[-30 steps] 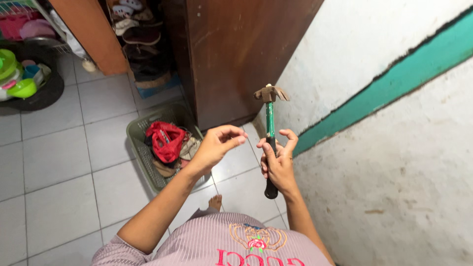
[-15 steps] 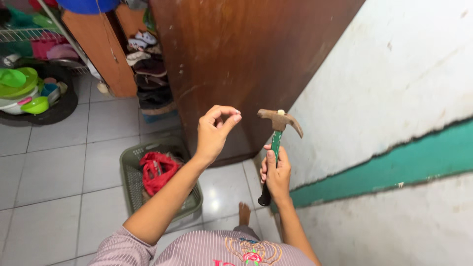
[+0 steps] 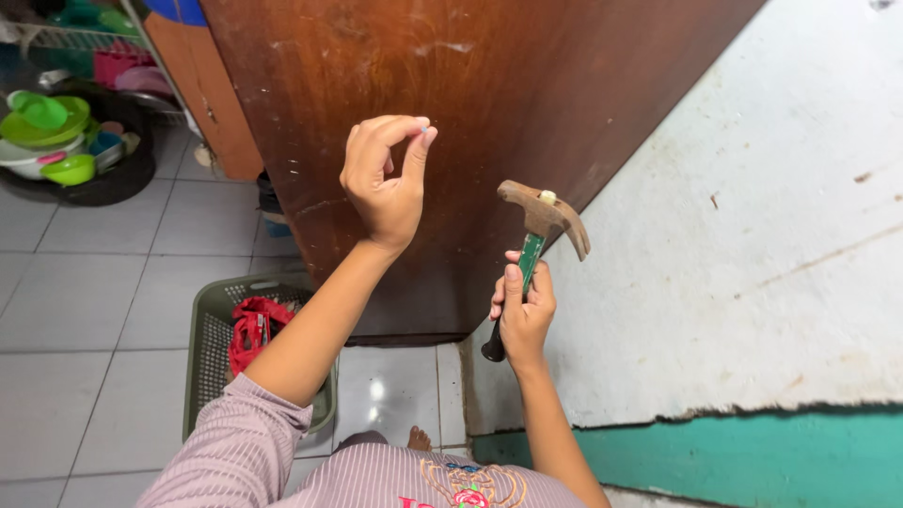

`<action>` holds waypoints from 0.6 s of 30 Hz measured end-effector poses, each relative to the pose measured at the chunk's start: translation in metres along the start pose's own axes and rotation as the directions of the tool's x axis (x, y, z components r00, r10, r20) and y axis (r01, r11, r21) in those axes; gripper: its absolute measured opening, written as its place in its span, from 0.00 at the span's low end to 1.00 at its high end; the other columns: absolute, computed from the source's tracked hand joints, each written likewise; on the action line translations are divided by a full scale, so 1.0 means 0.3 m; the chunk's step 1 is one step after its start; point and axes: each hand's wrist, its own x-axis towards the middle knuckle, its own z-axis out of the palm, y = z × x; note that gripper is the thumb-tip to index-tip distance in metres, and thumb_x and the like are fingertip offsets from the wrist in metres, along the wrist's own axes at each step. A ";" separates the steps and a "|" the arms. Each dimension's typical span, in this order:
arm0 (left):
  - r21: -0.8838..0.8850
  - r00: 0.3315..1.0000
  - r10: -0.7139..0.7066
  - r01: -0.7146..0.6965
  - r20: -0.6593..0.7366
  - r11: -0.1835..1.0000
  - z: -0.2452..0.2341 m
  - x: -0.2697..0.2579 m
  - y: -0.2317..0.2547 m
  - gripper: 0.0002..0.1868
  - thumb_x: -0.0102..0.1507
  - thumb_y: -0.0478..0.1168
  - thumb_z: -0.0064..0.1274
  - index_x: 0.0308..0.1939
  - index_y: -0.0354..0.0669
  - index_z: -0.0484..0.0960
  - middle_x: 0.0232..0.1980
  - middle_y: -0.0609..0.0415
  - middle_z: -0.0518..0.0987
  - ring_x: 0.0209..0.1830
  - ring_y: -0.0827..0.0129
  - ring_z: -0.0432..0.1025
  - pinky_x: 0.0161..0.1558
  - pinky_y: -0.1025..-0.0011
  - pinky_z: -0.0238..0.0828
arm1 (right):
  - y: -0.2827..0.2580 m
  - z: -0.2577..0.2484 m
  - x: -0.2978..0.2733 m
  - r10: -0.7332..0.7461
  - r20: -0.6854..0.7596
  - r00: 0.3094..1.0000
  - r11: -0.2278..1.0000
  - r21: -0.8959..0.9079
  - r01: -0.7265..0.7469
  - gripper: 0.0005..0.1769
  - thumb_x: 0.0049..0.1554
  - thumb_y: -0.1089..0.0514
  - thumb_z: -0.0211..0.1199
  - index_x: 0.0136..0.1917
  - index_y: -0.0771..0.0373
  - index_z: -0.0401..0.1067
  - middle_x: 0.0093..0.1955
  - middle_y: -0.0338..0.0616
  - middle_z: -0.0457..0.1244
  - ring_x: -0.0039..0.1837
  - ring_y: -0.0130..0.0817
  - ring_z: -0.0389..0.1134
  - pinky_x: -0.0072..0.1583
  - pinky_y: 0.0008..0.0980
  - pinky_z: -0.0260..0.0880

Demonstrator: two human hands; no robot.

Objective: The person picks up a hammer and a wooden wall hook, positions the hook against a wooden cabinet, and hammers a nail into the cabinet to mount the hook. The person then moves to a wall and positions the hook again.

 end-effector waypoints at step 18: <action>0.121 0.966 0.202 -0.183 -0.164 0.976 -0.091 0.287 -0.161 0.07 0.65 0.35 0.66 0.45 0.47 0.84 0.45 0.61 0.84 0.42 0.72 0.73 0.42 0.75 0.63 | 0.019 0.266 0.154 -0.063 0.099 0.993 0.996 0.064 0.057 0.12 0.69 0.55 0.54 0.61 0.63 0.66 0.33 0.38 0.59 0.32 0.20 0.58 0.33 0.20 0.61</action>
